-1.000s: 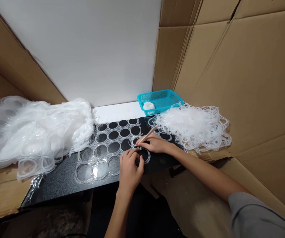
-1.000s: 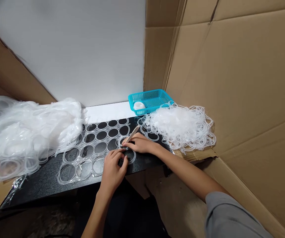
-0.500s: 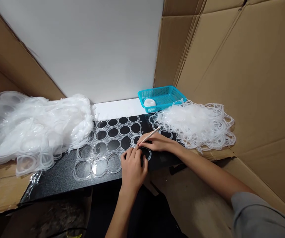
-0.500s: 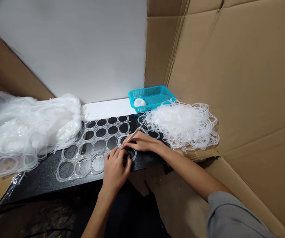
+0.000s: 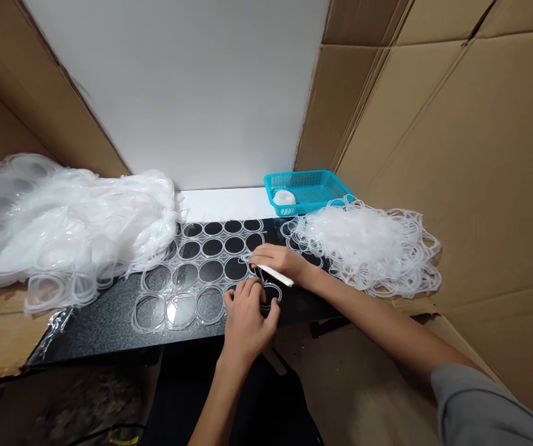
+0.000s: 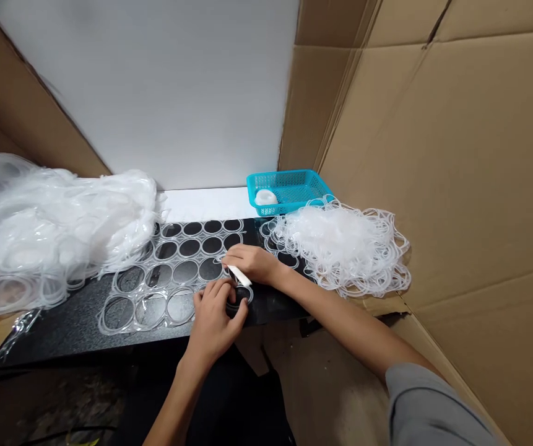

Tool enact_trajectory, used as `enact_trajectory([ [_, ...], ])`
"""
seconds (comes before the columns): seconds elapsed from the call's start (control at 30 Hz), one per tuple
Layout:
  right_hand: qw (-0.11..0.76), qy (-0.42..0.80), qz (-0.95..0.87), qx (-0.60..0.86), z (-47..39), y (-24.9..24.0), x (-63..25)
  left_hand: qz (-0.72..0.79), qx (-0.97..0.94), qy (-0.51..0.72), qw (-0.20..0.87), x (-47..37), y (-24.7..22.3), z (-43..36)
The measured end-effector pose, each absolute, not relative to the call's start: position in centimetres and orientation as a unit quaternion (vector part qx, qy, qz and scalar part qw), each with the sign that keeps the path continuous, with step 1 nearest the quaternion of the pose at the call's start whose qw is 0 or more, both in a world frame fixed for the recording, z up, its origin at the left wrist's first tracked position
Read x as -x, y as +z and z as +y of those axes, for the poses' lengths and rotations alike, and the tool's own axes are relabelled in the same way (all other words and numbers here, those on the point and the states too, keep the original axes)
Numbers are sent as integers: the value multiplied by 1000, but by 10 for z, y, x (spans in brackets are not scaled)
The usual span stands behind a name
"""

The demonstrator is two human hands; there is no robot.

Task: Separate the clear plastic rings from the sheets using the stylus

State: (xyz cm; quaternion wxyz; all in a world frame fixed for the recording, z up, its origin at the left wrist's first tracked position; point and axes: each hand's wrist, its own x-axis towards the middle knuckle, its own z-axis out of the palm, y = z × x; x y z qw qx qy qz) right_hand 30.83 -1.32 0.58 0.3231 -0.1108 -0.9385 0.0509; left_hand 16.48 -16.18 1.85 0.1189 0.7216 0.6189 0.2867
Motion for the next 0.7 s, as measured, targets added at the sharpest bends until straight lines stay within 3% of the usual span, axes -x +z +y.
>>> enact_trajectory([
  [0.4,347,19,-879,326,58,37,-278,607,-717,302,163,-162,18,-164],
  [0.7,440,181,-783,401,56,32,-266,566,-739,301,204,-149,25,-168],
])
